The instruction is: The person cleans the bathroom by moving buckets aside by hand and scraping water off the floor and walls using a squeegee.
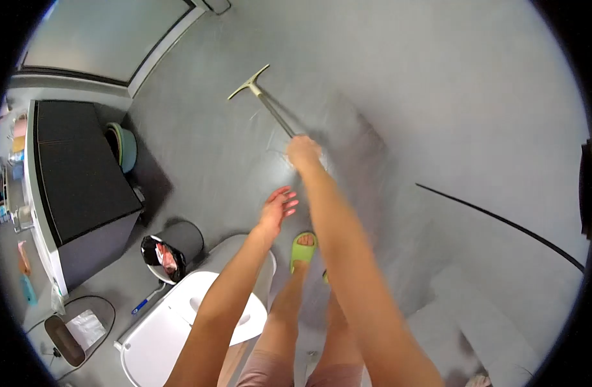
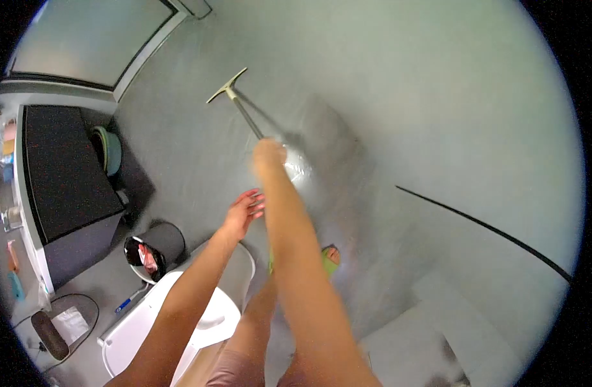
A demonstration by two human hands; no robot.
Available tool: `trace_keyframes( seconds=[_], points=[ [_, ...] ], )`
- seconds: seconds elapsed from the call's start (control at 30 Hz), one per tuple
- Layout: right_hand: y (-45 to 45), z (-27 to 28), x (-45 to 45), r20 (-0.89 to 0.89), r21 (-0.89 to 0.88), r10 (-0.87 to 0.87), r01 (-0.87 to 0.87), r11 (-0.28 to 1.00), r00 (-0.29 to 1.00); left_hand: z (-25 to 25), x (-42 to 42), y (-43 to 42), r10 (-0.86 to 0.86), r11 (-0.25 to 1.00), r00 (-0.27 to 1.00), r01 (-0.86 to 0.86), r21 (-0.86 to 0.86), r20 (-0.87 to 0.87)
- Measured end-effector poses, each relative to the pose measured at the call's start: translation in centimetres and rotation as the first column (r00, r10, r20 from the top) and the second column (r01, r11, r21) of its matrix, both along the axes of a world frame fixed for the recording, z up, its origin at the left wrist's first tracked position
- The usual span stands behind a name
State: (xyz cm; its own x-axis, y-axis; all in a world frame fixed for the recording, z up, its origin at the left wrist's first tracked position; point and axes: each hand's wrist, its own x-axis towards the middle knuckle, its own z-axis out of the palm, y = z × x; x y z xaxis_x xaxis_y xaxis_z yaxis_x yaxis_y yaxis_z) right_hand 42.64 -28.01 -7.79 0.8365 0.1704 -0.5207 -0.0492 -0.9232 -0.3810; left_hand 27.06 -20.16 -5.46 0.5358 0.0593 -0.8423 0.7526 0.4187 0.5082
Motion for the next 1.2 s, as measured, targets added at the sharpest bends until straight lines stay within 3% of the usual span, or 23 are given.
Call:
trace_keyframes(
  seconds=[0.1, 0.13, 0.2, 0.23, 0.27, 0.3, 0.4, 0.47, 0.6, 0.67, 0.7, 0.73, 0.77, 0.8, 0.83, 0.87, 0.9, 0.93, 0.97, 1.03, 1.13, 1.17, 1.2],
  points=[
    [-7.3, -7.1, -7.6, 0.204, 0.022, 0.133, -0.141, 0.99, 0.97, -0.8, -3.0, -2.7, -0.009, 0.995, 0.997, 0.002, -0.095, -0.075],
    [-10.2, -3.5, -10.1, 0.062, 0.01, -0.077, 0.077, 0.997, 0.995, -0.9, -4.0, -4.0, -0.023, 0.989, 0.994, 0.007, -0.147, -0.103],
    [-18.7, -5.4, -18.3, 0.166, -0.034, -0.013, 0.019, 0.999, 0.986, -0.7, -6.2, -7.3, -0.041, 0.978, 0.991, 0.014, -0.21, -0.127],
    [-22.7, -5.7, -21.3, -0.103, -0.133, -0.225, 0.211, 0.968, 0.969, -0.3, -7.0, -9.2, -0.073, 0.972, 0.99, 0.044, -0.229, -0.123],
    [-26.8, -6.1, -25.7, -0.053, -0.037, -0.346, 0.345, 0.938, 0.937, 0.0, -7.8, -11.0, -0.106, 0.966, 0.987, 0.073, -0.247, -0.12],
    [-29.3, -0.4, -27.2, -0.252, -0.23, -0.359, 0.305, 0.924, 0.899, 0.2, -8.6, -12.6, -0.106, 0.963, 0.987, 0.073, -0.258, -0.12],
    [-38.9, 6.0, -36.0, -0.236, -0.425, -0.319, 0.198, 0.883, 0.918, 1.1, -10.2, -17.0, -0.148, 0.932, 0.982, 0.099, -0.349, -0.119],
    [-42.1, 10.8, -37.7, -0.376, -0.508, -0.361, 0.136, 0.851, 0.853, 2.1, -11.1, -19.3, -0.241, 0.926, 0.963, 0.19, -0.327, -0.121],
    [-38.6, 15.7, -34.8, -0.368, -0.386, -0.156, 0.002, 0.923, 0.916, 1.5, -13.9, -22.2, -0.256, 0.895, 0.965, 0.259, -0.364, 0.058],
    [-34.0, 12.7, -32.1, -0.338, -0.337, -0.087, -0.034, 0.941, 0.937, 3.6, -12.8, -22.7, -0.321, 0.917, 0.922, 0.246, -0.313, -0.216],
    [-33.6, 12.4, -31.7, -0.283, -0.156, 0.027, -0.073, 0.985, 0.959, 2.9, -12.9, -22.2, -0.144, 0.952, 0.974, 0.089, -0.292, -0.173],
    [-27.3, 7.5, -28.8, -0.025, 0.185, -0.043, 0.047, 0.982, 0.999, 2.2, -12.7, -21.5, 0.081, 0.958, 0.99, -0.11, -0.266, -0.119],
    [-22.6, 5.7, -25.7, -0.174, -0.001, 0.185, -0.188, 0.982, 0.967, 2.9, -12.1, -20.1, 0.092, 0.972, 0.991, -0.111, -0.209, -0.1],
    [-21.0, 7.4, -24.6, 0.021, 0.232, 0.217, -0.216, 0.948, 0.976, 3.6, -10.9, -17.9, 0.078, 0.983, 0.993, -0.091, -0.161, -0.086],
    [-13.5, 1.4, -22.2, 0.104, 0.265, 0.247, -0.266, 0.927, 0.963, -1.9, -10.2, -12.9, 0.389, 0.888, 0.92, -0.364, -0.282, 0.037],
    [-9.1, -0.4, -21.0, 0.11, 0.288, 0.202, -0.225, 0.931, 0.973, -0.8, -9.0, -9.3, 0.072, 0.997, 0.941, -0.07, -0.017, 0.33],
    [-8.1, 0.3, -20.6, 0.087, 0.351, 0.19, -0.209, 0.913, 0.978, -9.2, -10.8, -7.9, 0.314, 0.948, 0.914, -0.316, -0.033, 0.258],
    [-3.3, 1.5, -18.3, 0.038, 0.253, 0.232, -0.234, 0.939, 0.972, -8.1, -7.3, -2.5, 0.385, 0.908, 0.919, -0.359, -0.215, 0.089],
    [-1.5, 2.3, -18.0, -0.043, 0.248, 0.21, -0.194, 0.949, 0.977, -13.4, -7.5, 1.1, 0.258, 0.965, 0.952, -0.246, -0.087, 0.168],
    [-0.7, 2.6, -18.4, -0.147, 0.239, 0.205, -0.167, 0.957, 0.968, -3.9, -4.7, 1.3, 0.162, 0.96, 0.986, -0.165, 0.226, 0.03],
    [-4.2, 2.4, -20.9, -0.074, 0.203, 0.196, -0.178, 0.963, 0.978, -4.8, -6.2, -2.5, -0.053, 0.969, 0.997, 0.063, 0.239, -0.05],
    [-8.1, 2.4, -22.3, -0.02, 0.216, 0.207, -0.198, 0.956, 0.978, -7.2, -8.0, -4.4, 0.013, 0.997, 0.997, -0.019, 0.078, 0.075],
    [-8.6, 2.3, -21.8, -0.291, 0.107, 0.267, -0.245, 0.963, 0.919, -9.3, -10.6, -6.7, 0.093, 0.993, 0.977, -0.078, -0.085, 0.189]
  ],
)
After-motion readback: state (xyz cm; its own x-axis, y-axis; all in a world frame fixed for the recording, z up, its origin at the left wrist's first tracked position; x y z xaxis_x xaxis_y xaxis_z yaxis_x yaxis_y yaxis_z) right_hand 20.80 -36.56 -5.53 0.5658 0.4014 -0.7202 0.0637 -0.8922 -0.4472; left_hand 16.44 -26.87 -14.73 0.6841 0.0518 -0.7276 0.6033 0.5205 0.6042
